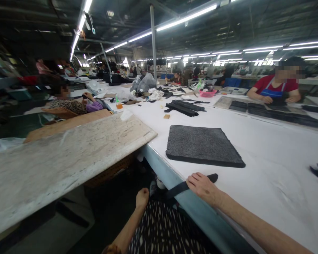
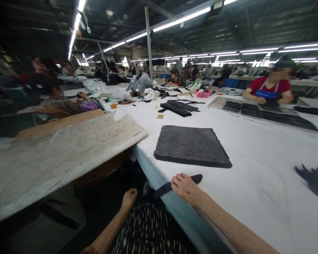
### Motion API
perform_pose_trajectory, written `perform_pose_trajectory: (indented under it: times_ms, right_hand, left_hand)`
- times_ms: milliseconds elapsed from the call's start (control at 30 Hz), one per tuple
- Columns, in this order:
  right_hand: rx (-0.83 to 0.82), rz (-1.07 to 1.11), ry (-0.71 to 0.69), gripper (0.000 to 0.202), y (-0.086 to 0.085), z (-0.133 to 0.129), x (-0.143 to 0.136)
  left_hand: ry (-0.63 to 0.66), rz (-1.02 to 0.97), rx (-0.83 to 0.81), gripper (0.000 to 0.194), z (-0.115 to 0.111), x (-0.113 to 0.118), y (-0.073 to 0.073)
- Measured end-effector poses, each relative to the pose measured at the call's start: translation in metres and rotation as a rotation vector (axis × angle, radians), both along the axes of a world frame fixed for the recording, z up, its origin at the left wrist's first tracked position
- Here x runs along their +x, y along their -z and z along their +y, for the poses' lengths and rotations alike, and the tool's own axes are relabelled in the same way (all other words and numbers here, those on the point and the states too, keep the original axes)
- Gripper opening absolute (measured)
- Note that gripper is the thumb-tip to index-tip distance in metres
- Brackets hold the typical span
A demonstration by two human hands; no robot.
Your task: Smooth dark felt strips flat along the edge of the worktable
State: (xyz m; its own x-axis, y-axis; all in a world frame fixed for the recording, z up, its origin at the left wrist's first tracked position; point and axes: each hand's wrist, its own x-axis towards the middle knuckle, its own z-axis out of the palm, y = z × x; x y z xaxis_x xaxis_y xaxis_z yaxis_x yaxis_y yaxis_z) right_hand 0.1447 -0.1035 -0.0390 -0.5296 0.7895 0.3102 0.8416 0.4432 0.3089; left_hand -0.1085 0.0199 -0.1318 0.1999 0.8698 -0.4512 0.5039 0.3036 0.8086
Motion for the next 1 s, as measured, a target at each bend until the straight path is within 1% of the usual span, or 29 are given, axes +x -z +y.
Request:
perform_pose_trajectory:
  times_ms: [67, 100, 167, 200, 233, 300, 367, 433, 567, 800, 900, 1000]
  right_hand:
    - [-0.015, 0.0, 0.004, 0.014, 0.001, -0.001, 0.002]
    - [-0.022, 0.0, 0.007, 0.013, 0.001, -0.002, 0.002]
    - [-0.032, 0.007, 0.017, 0.011, 0.002, -0.002, 0.003]
    - [-0.035, 0.013, 0.025, 0.01, 0.003, -0.002, 0.003]
    - [-0.034, 0.02, 0.034, 0.009, 0.003, -0.002, 0.003]
    - [-0.033, 0.039, 0.051, 0.007, 0.002, -0.002, 0.002]
    - [-0.038, 0.063, 0.057, 0.006, 0.001, -0.002, 0.001]
    - [-0.054, 0.092, 0.057, 0.006, 0.0, -0.003, 0.002]
    - [-0.055, 0.137, 0.066, 0.012, -0.002, -0.01, 0.014]
    - [-0.034, 0.2, 0.092, 0.025, -0.006, -0.043, 0.052]
    - [-0.029, 0.196, 0.09, 0.027, -0.005, -0.046, 0.055]
    - [-0.036, 0.219, 0.111, 0.025, -0.004, -0.036, 0.045]
  left_hand:
    - [0.054, -0.078, 0.12, 0.013, -0.005, 0.018, -0.021]
    - [0.121, -0.141, 0.172, 0.017, -0.008, 0.03, -0.032]
    - [0.336, -0.277, 0.258, 0.027, -0.018, 0.056, -0.052]
    - [0.402, -0.309, 0.255, 0.031, -0.023, 0.068, -0.06]
    - [0.436, -0.322, 0.226, 0.034, -0.027, 0.077, -0.065]
    - [0.417, -0.335, 0.105, 0.035, -0.035, 0.09, -0.071]
    - [0.375, -0.387, -0.02, 0.032, -0.038, 0.093, -0.071]
    - [0.353, -0.439, -0.082, 0.03, -0.038, 0.093, -0.069]
    - [0.362, -0.432, -0.071, 0.027, -0.034, 0.092, -0.068]
    - [0.378, -0.435, -0.099, 0.022, -0.031, 0.095, -0.068]
    - [0.38, -0.438, -0.104, 0.021, -0.03, 0.093, -0.065]
    - [0.374, -0.421, -0.103, 0.022, -0.025, 0.088, -0.057]
